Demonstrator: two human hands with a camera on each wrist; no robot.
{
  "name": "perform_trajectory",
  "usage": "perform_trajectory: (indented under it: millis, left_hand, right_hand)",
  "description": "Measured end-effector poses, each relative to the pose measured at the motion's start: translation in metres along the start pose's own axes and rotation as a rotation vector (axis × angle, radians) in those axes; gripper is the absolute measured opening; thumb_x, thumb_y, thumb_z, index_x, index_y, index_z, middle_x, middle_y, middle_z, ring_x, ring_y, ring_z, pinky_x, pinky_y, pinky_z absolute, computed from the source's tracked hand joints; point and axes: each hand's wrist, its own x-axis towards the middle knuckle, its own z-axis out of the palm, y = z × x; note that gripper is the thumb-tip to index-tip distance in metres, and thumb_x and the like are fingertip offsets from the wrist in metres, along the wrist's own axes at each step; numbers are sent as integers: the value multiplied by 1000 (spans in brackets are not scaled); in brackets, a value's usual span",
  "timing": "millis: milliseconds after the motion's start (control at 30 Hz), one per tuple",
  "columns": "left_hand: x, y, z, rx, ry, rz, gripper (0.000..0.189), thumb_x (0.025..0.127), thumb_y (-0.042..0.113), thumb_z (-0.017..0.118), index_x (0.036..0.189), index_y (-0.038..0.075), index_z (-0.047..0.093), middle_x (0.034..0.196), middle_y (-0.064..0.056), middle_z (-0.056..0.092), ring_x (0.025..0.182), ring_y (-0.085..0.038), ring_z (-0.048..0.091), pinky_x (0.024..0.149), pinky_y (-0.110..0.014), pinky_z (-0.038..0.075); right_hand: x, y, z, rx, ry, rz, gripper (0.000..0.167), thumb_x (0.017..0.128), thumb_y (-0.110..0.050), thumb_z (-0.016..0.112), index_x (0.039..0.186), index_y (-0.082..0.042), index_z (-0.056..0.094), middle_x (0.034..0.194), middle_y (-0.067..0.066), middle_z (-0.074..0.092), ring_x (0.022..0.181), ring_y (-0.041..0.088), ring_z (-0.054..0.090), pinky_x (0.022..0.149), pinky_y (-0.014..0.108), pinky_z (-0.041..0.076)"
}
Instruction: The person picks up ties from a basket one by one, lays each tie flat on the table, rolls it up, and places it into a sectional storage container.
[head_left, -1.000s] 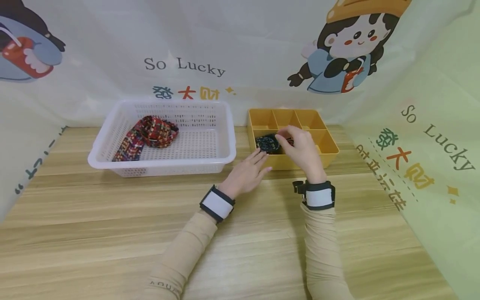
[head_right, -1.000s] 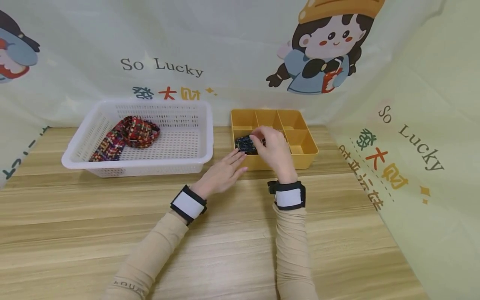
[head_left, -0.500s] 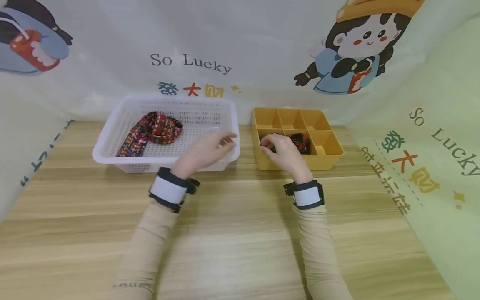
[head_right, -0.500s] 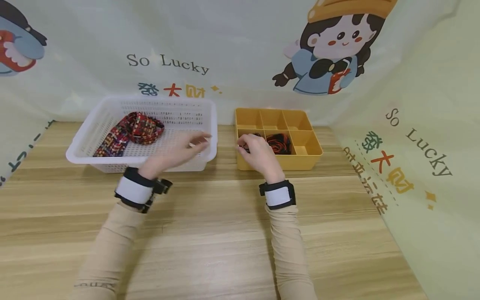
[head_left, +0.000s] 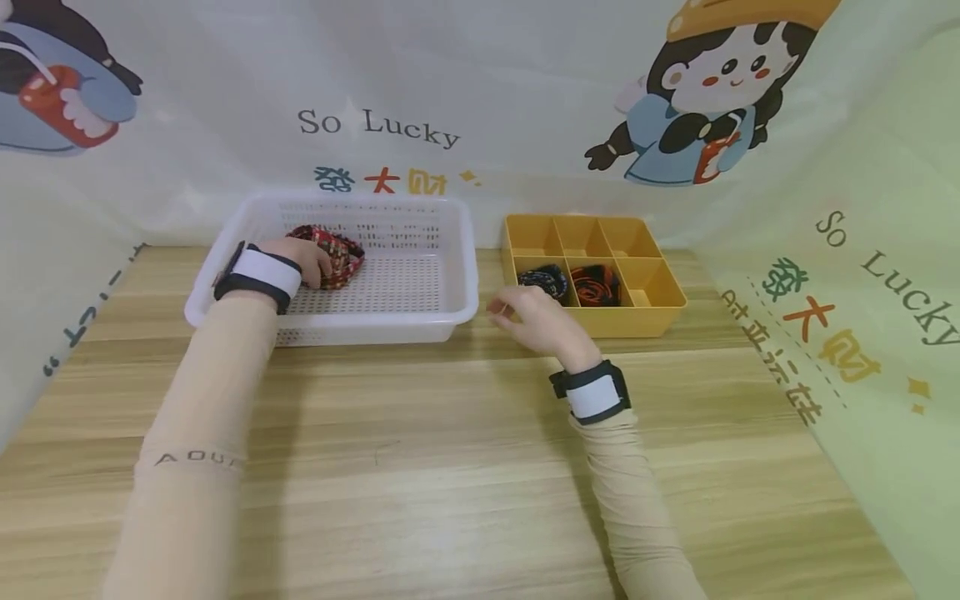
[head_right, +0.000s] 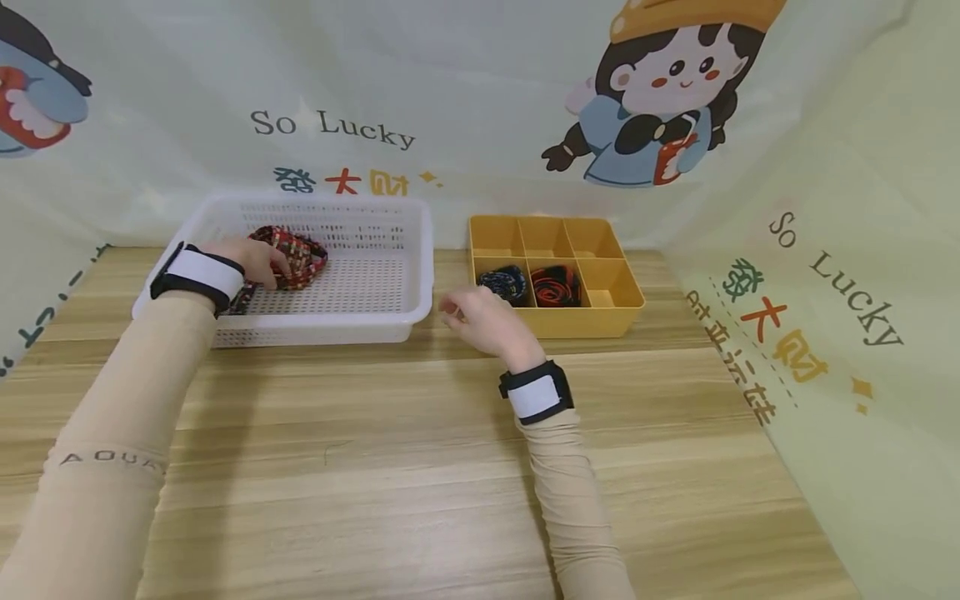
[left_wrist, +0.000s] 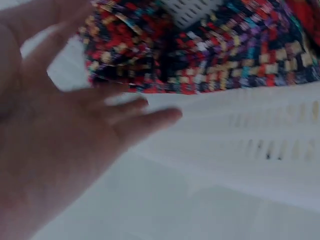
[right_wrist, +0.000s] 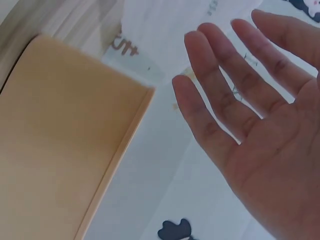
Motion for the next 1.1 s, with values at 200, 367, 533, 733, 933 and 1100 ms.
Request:
perform_trajectory:
  millis: [200,367,533,733,933,1100]
  left_hand:
    - [-20,4,2,-108,-8,-72,44,79,12,60,123,7,62,137,-24,49,120,-39,46,101,-50,39]
    - [-17,4,3,-87,26,-133,36,75,19,69,107,3,65,112,-19,61,95,-31,53,84,-45,46]
    - [5,-6,-2,-61,21,47,27,79,20,67,95,-2,68,93,-16,65,83,-24,53,81,-40,47]
    - [10,-8,-4,-125,224,140,30,78,9,72,103,-8,67,107,-26,66,86,-32,59,79,-45,50]
    - [6,-5,-1,-105,329,235,18,69,-6,67,84,-1,59,81,-14,59,71,-24,52,63,-33,42]
    - [1,0,-5,-142,303,318,18,78,-2,55,94,0,63,95,-19,62,63,-17,46,59,-28,38]
  right_hand:
    - [4,-9,5,10,-34,-78,19,92,-10,59,107,-1,66,100,10,71,92,21,66,83,32,53]
    - [4,-12,5,21,-33,-102,16,92,-10,59,104,-3,66,98,9,71,91,20,66,82,32,53]
    - [3,-13,2,18,-28,-91,16,92,-11,59,104,-3,66,98,8,71,90,19,66,82,31,53]
    - [0,-12,-1,40,-24,-94,15,92,-11,59,104,-4,66,98,9,71,92,21,66,84,35,54]
    - [-2,-10,-3,58,-34,-74,18,93,-12,58,107,-3,66,100,10,71,93,21,66,86,38,54]
    - [-4,-10,-4,64,-29,-72,18,93,-11,58,107,-2,66,100,10,71,93,21,66,86,37,54]
